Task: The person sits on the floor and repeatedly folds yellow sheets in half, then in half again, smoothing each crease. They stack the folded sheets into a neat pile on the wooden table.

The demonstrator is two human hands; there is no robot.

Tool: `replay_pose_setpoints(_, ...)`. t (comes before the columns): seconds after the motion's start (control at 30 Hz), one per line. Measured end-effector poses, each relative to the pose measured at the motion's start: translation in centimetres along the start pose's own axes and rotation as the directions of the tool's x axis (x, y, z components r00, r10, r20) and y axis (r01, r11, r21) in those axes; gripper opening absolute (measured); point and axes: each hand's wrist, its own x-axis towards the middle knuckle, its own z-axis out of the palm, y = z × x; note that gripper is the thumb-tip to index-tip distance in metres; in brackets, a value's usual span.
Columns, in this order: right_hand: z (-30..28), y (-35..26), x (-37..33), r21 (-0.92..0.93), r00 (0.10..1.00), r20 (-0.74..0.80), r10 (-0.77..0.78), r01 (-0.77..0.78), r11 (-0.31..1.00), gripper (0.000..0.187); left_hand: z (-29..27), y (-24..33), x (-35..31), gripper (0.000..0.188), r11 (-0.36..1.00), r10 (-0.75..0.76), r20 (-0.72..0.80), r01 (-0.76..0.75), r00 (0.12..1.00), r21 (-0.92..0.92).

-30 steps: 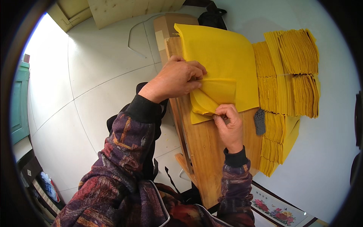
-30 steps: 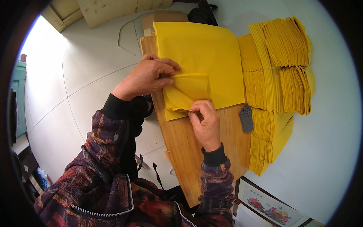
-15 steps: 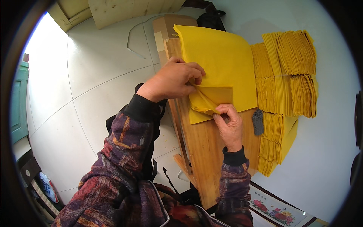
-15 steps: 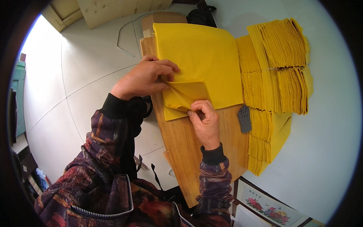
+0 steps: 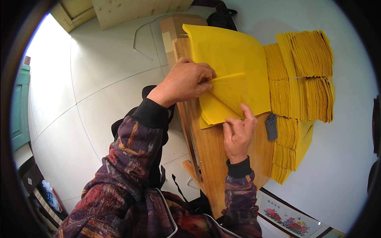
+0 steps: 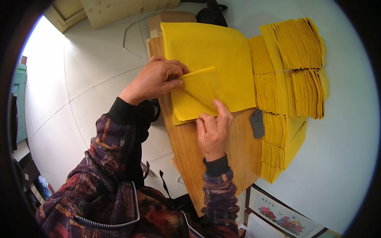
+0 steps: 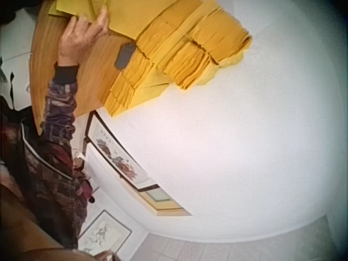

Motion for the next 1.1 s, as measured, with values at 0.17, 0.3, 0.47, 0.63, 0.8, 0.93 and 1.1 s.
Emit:
replay_pose_setpoints(0.17, -0.3, 0.1, 0.9, 0.007, 0.993, 0.114, -0.02, 0.019, 1.0, 0.012, 0.0, -0.1, -0.1, 0.012, 1.0, 0.014, -0.003, -0.014, 1.0, -0.003)
replay_pose_setpoints(0.3, -0.4, 0.5, 1.5, 0.135, 0.989, 0.137, 0.049, -0.068, 0.989, 0.011, -0.1, -0.3, -0.3, 0.012, 0.999, 0.043, 0.0, -0.043, 0.999, -0.022)
replay_pose_setpoints(0.47, -0.4, 1.1, 1.7, 0.278, 0.972, 0.183, 0.147, -0.194, 0.941, 0.011, -0.4, -0.5, -0.3, 0.014, 0.998, 0.064, 0.034, -0.063, 0.997, -0.032)
replay_pose_setpoints(0.63, -0.4, 1.5, 1.7, 0.296, 0.969, 0.199, 0.147, -0.202, 0.934, 0.013, -0.3, -0.4, -0.3, 0.013, 0.998, 0.058, 0.016, -0.058, 0.998, -0.026)
replay_pose_setpoints(0.8, -0.3, 1.3, 1.5, 0.282, 0.969, 0.197, 0.147, -0.2, 0.938, 0.015, -0.2, -0.3, -0.2, 0.012, 0.999, 0.04, 0.027, -0.039, 0.999, -0.028)
replay_pose_setpoints(0.93, -0.5, 1.2, 1.6, 0.331, 0.951, 0.229, 0.21, -0.279, 0.901, 0.015, -0.5, -0.1, -0.2, 0.012, 1.0, 0.022, 0.046, -0.022, 0.999, -0.008)
replay_pose_setpoints(1.1, -0.5, 1.4, 1.9, 0.384, 0.957, 0.211, 0.199, -0.268, 0.884, 0.016, -0.7, 0.0, -0.2, 0.012, 1.0, 0.018, 0.072, -0.018, 0.997, -0.003)
